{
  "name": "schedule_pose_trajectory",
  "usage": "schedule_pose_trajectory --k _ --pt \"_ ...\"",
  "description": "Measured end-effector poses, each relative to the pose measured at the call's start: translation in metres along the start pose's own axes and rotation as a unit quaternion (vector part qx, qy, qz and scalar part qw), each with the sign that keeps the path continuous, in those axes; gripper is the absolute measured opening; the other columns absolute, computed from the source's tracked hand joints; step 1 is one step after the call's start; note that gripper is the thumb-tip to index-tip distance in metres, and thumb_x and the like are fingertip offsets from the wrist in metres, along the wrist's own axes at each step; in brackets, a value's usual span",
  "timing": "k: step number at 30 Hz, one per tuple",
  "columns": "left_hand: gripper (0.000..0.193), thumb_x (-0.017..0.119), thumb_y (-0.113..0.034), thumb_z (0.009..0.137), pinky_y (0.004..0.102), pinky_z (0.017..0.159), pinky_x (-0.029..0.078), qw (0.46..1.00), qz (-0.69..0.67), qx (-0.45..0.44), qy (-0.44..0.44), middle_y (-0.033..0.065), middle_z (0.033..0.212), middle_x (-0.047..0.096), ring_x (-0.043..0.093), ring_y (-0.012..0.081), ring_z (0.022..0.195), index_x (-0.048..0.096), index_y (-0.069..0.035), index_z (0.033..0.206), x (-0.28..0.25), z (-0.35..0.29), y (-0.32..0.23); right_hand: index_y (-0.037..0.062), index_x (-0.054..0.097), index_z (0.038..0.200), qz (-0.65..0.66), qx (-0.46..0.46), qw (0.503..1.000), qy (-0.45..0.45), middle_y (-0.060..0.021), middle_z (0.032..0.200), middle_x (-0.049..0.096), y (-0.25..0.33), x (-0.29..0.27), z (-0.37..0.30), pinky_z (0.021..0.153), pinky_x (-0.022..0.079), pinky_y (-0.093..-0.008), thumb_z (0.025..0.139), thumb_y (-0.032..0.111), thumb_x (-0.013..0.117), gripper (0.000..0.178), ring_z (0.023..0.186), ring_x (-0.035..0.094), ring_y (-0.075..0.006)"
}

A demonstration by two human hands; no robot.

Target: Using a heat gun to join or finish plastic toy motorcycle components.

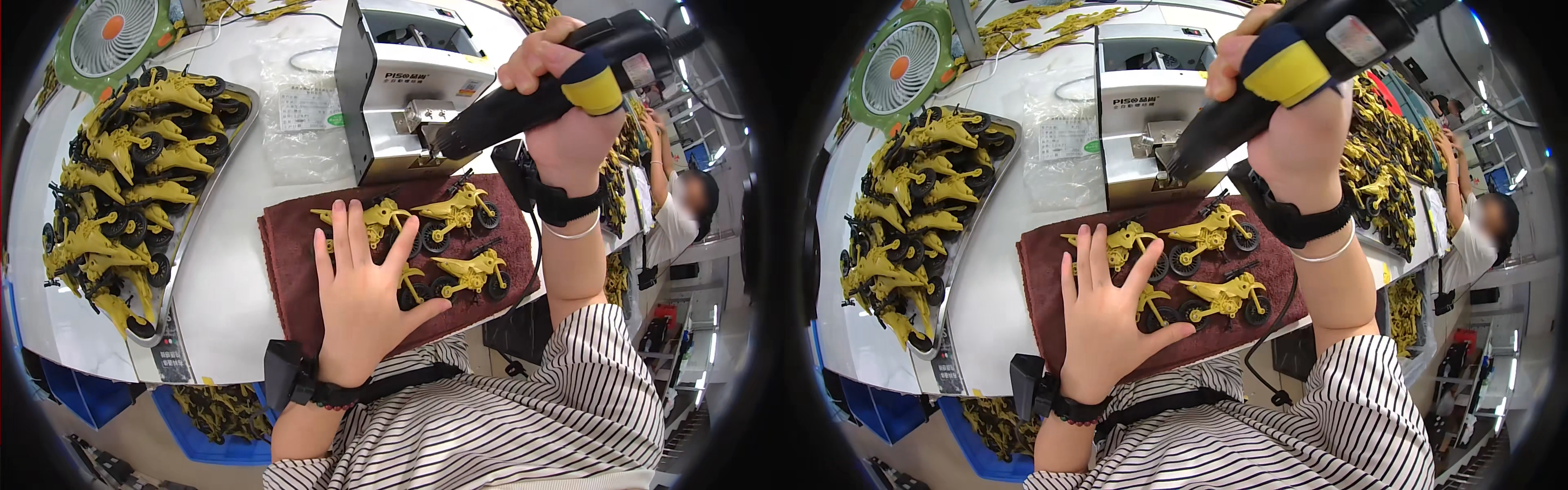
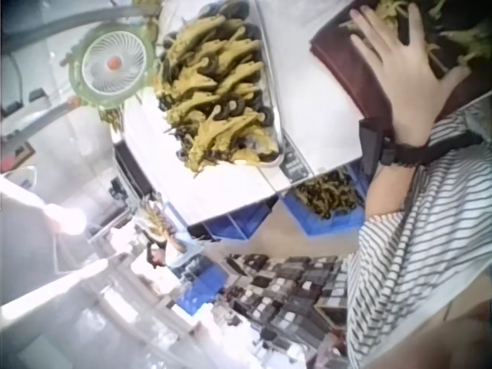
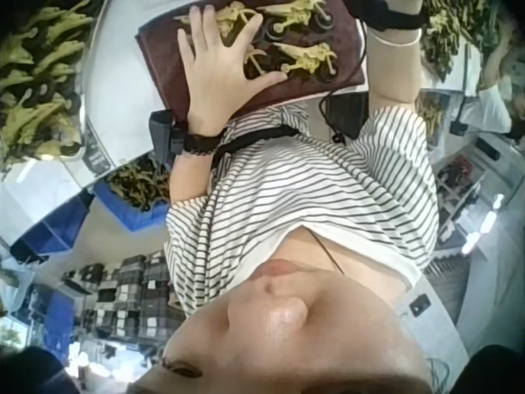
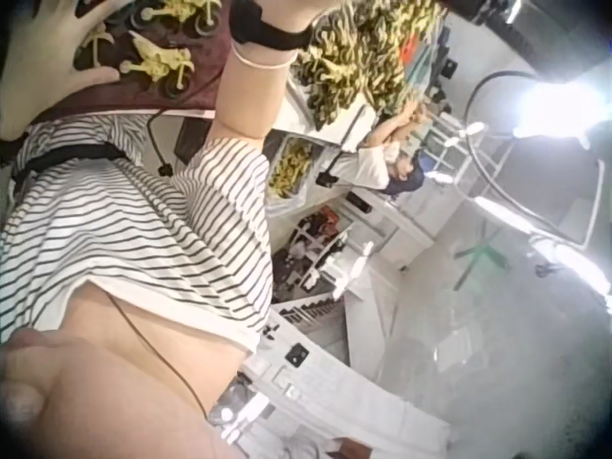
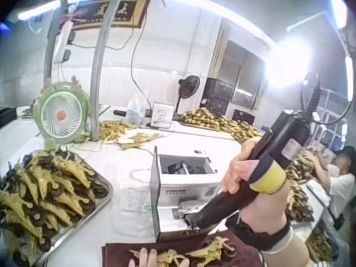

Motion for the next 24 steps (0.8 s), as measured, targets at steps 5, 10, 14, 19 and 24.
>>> schedule_pose_trajectory --k 5,10,14,19,24 --pt "0.087 0.072 -0.061 0.055 0.0574 0.104 0.015 1.000 -0.016 -0.020 -0.018 0.0276 0.138 0.026 0.021 0.0432 0.131 0.047 -0.025 0.131 -0.007 -0.003 0.009 0.0030 0.047 0.089 -0.033 -0.051 0.998 -0.004 -0.0072 0.067 0.047 0.007 0.027 -0.021 0.060 0.039 -0.0343 0.075 0.006 0.053 0.016 0.057 0.046 -0.0180" --pt "0.091 0.073 -0.061 0.052 0.0578 0.105 0.014 1.000 -0.016 -0.008 -0.005 0.0269 0.139 0.025 0.020 0.0431 0.131 0.046 -0.026 0.132 -0.005 -0.002 0.006 -0.0020 0.051 0.087 0.014 -0.098 0.995 -0.032 -0.0114 0.066 0.053 0.032 0.014 -0.016 0.060 0.044 -0.0325 0.074 0.006 0.058 0.017 0.056 0.051 -0.0190" --pt "0.091 0.072 -0.062 0.052 0.0582 0.105 0.014 1.000 -0.009 -0.015 -0.007 0.0269 0.139 0.025 0.021 0.0433 0.131 0.046 -0.026 0.131 -0.006 -0.004 0.010 0.0030 0.048 0.088 -0.054 -0.080 0.995 -0.009 -0.0065 0.068 0.047 0.011 0.014 -0.006 0.065 0.039 -0.0337 0.075 0.007 0.053 0.014 0.061 0.046 -0.0169" --pt "0.090 0.072 -0.062 0.053 0.0575 0.105 0.015 1.000 -0.020 -0.003 -0.021 0.0279 0.138 0.025 0.021 0.0436 0.131 0.046 -0.026 0.131 -0.005 -0.005 0.010 0.0038 0.048 0.088 -0.068 -0.040 0.997 -0.003 -0.0066 0.069 0.047 0.007 0.022 -0.005 0.064 0.039 -0.0327 0.075 0.004 0.053 0.015 0.061 0.046 -0.0162" --pt "0.088 0.073 -0.059 0.053 0.0574 0.104 0.016 0.999 -0.045 0.005 -0.026 0.0280 0.138 0.025 0.022 0.0436 0.131 0.047 -0.024 0.130 -0.005 -0.006 0.012 0.0042 0.048 0.087 0.056 0.013 0.998 0.017 -0.0076 0.064 0.049 0.013 0.039 -0.027 0.060 0.043 -0.0334 0.073 0.007 0.057 0.017 0.054 0.049 -0.0169"
Point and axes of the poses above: each hand's wrist, its own z-axis towards the middle knuckle, its own x-axis out of the palm, y = z × x, the point moved 6 cm from there along z, towards the middle knuckle
